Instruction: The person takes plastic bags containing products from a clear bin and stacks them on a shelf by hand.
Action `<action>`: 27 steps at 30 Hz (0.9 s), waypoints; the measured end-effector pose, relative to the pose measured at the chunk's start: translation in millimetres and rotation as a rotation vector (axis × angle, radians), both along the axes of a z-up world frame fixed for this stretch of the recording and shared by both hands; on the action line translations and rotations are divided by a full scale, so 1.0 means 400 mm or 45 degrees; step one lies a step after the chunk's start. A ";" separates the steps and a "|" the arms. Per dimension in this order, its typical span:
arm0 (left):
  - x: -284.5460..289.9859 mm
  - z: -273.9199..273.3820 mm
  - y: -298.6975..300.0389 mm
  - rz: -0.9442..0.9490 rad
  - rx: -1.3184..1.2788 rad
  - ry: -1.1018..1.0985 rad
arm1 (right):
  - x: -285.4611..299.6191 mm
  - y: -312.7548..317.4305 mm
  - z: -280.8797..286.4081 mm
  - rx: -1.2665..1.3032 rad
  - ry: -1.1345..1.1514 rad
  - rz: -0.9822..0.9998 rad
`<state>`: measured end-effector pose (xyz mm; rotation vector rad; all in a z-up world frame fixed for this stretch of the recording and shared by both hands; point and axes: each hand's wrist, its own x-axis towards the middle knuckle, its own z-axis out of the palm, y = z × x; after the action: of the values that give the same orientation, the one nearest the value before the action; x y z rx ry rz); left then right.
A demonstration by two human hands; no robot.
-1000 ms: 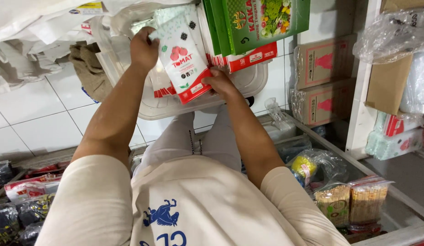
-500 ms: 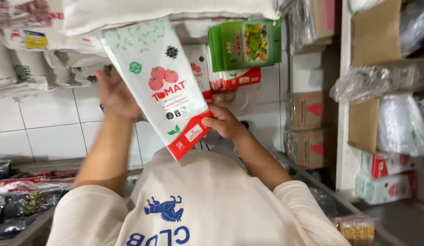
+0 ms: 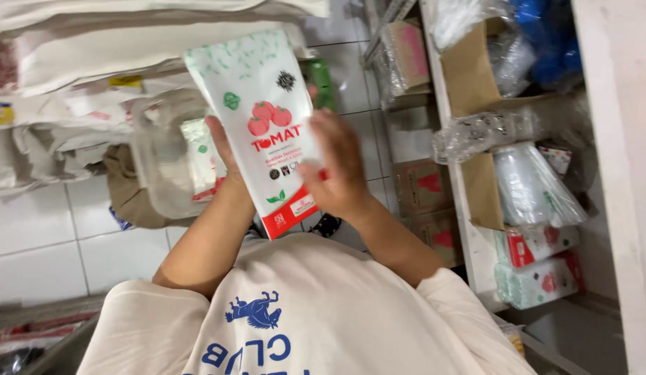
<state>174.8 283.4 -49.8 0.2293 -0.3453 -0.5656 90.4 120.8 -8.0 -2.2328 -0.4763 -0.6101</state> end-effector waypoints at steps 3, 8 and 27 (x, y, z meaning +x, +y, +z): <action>-0.026 -0.044 -0.145 0.226 0.167 0.216 | 0.041 -0.016 0.022 -0.247 -0.034 0.164; -0.061 -0.057 -0.262 0.052 0.183 0.093 | 0.162 -0.198 0.028 -0.812 0.125 -0.135; -0.144 -0.049 -0.540 -0.037 0.076 0.217 | -0.170 -0.546 -0.077 -0.395 0.133 -0.499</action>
<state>117.3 67.5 -69.5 0.2323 -0.1666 -0.6204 22.4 -97.6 -38.7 -2.6677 -0.0784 -0.6472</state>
